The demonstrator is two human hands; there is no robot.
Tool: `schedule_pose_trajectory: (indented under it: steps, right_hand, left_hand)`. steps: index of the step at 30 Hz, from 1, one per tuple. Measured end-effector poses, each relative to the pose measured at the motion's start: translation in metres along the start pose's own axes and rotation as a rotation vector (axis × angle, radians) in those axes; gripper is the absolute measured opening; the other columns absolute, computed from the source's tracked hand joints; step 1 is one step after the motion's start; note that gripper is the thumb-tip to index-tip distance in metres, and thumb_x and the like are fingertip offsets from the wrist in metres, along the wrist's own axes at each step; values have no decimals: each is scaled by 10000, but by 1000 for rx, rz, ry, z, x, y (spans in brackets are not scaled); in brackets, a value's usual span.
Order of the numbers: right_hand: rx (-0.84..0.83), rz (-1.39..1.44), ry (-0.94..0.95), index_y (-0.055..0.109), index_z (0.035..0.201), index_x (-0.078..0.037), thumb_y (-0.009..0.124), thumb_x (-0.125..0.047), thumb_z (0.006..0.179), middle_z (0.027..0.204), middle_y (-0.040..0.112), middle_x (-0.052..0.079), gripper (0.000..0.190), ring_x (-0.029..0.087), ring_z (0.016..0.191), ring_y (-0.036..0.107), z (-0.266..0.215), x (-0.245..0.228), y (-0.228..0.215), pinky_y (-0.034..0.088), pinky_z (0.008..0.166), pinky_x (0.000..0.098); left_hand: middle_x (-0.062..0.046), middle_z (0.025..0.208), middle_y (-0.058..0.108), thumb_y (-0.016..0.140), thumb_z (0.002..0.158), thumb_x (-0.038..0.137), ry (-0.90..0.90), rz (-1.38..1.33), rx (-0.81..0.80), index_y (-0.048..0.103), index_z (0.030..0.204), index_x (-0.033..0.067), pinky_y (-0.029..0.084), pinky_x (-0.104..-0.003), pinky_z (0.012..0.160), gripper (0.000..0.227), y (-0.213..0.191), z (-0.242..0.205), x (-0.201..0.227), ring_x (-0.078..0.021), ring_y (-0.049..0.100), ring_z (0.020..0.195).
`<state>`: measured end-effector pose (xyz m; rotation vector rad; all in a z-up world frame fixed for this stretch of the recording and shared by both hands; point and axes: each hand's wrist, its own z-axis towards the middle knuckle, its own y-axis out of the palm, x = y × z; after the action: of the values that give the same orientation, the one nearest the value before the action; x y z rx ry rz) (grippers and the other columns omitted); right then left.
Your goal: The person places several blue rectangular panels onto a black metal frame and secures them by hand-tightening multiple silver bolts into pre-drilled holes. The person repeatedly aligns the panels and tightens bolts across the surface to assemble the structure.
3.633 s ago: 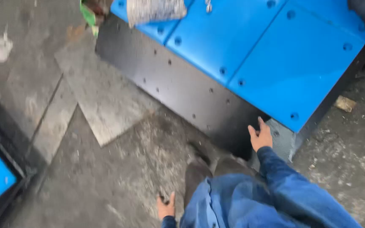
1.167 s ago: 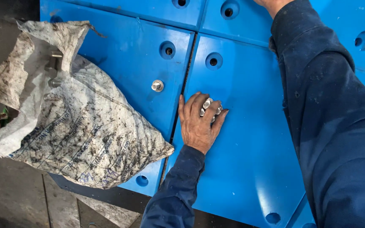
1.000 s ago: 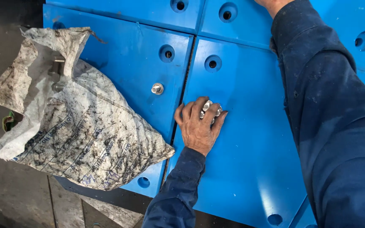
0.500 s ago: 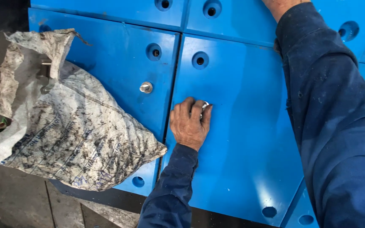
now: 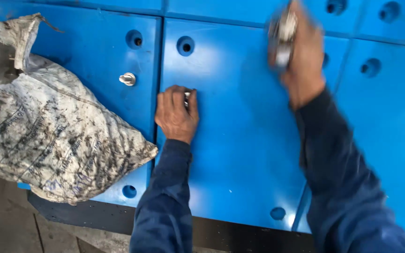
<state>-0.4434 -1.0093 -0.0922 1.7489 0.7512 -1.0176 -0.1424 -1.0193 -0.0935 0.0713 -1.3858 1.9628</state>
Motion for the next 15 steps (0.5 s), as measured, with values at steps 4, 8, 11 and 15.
schedule_pose_trajectory:
  steps: [4,8,11,15]
  right_hand:
    - [71,228,200,626,946,-100,530,-418,1160,737,598,23,395,135,560,538,-190,-11,1,411,475,282]
    - [412,441,783,622,853,-113,515,-455,978,640,623,15,379,115,388,534,-396,-11,-26,386,298,256]
    - [389,445,776,626,854,-108,520,-459,977,632,619,21,387,120,387,530,-603,80,-105,383,301,261]
    - [295,482,756,634,855,-97,529,-466,976,616,612,35,403,131,384,522,-735,217,-216,377,307,269]
  left_hand:
    - [-96,1029,664,731,1010,236,-82,9,61,638,1023,73,523,-446,715,189,-2,-10,2,-303,631,918]
    - [-113,918,643,654,1037,288,-291,-6,135,648,949,62,503,-493,740,243,-12,-43,15,-335,619,889]
    - [-147,854,635,612,1046,337,-484,-157,41,651,925,39,472,-492,709,324,-45,-113,49,-349,611,793]
    - [-90,782,625,550,1038,440,-690,-509,-110,604,934,29,484,-419,648,427,-107,-255,111,-214,573,701]
